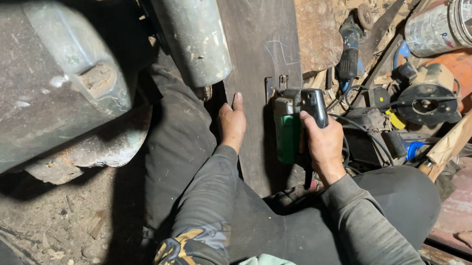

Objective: The person sits on the ground holding a wooden plank on their lap and cuts along a chalk line with a jigsaw, steadying the board with the other hand. After cutting, they set the plank aside and unplug the jigsaw's power cord from the extension.

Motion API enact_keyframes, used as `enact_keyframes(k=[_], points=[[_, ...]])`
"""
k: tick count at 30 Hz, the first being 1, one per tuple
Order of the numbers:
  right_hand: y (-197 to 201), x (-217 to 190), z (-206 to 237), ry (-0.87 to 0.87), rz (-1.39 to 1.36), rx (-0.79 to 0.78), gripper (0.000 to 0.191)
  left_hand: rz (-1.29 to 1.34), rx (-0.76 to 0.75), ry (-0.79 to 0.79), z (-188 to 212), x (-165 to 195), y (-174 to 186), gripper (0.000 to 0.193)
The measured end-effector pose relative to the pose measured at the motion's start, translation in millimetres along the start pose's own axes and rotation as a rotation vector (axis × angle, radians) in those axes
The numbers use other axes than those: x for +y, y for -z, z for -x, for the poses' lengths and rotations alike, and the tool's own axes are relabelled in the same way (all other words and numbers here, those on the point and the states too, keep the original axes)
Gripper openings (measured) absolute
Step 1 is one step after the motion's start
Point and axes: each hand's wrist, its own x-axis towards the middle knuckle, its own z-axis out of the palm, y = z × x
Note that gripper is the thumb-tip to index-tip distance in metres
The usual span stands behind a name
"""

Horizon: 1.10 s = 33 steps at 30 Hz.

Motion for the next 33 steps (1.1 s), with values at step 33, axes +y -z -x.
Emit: enact_keyframes(k=[33], points=[[-0.1, 1.7, -15.6, -0.019, -0.109, -0.052, 0.032, 0.0, -0.019, -0.011, 2.1, 2.6, 5.8, 0.072]])
